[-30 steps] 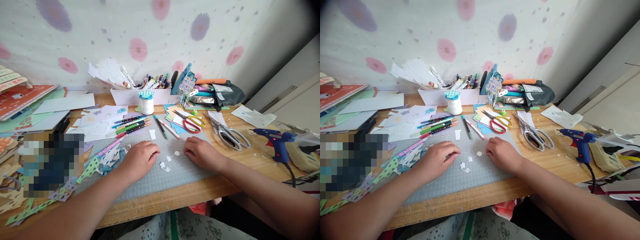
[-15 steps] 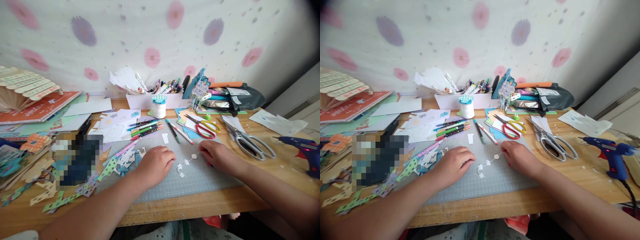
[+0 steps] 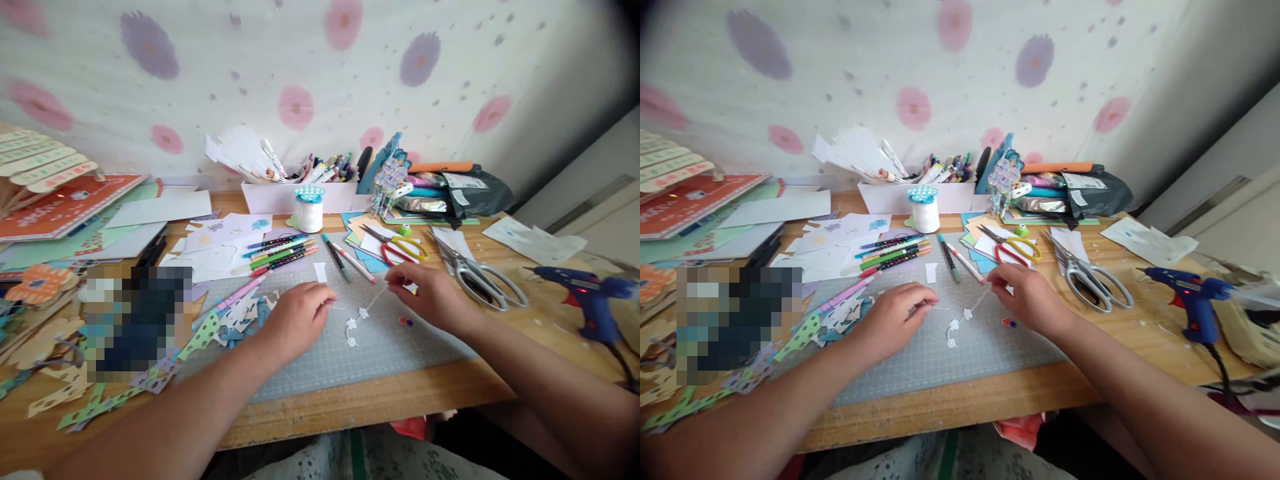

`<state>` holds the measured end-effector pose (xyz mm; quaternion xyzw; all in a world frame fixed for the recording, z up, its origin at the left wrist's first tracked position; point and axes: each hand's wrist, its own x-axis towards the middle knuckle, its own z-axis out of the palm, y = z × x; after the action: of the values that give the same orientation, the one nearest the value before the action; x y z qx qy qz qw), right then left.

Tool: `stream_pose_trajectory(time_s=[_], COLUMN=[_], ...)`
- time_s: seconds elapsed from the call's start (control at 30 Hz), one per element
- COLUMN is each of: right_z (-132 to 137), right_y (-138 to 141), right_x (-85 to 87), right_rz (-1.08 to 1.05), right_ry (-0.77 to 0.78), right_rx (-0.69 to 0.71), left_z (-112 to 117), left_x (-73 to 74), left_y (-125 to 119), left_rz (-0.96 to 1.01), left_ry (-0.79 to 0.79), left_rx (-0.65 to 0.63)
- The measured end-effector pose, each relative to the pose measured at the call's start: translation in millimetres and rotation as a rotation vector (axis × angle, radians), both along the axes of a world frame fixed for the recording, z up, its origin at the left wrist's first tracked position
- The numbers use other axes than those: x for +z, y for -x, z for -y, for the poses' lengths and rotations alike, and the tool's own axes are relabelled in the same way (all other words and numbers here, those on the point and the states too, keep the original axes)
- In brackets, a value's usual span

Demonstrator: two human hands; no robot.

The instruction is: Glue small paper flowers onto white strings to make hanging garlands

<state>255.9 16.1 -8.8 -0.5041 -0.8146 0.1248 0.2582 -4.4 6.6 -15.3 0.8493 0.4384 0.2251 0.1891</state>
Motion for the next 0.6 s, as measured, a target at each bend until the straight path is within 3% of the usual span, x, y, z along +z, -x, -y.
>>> stream_pose_trajectory(time_s=[0.2, 0.47, 0.6], right_z=[8.6, 18.8, 20.0], right_y=[8.4, 19.3, 24.4], right_x=[20.9, 43.1, 51.8], right_rz=[-0.133, -0.238, -0.262], right_ry=[-0.087, -0.185, -0.217], right_rx=[0.069, 0.139, 0.152], left_z=[1.7, -2.2, -3.6], left_x=[1.1, -7.4, -11.7], left_y=[-9.0, -21.4, -24.0], left_rz=[0.33, 0.645, 0.749], left_ry=[0.273, 0.666, 0.815], left_rx=[0.061, -0.148, -0.169])
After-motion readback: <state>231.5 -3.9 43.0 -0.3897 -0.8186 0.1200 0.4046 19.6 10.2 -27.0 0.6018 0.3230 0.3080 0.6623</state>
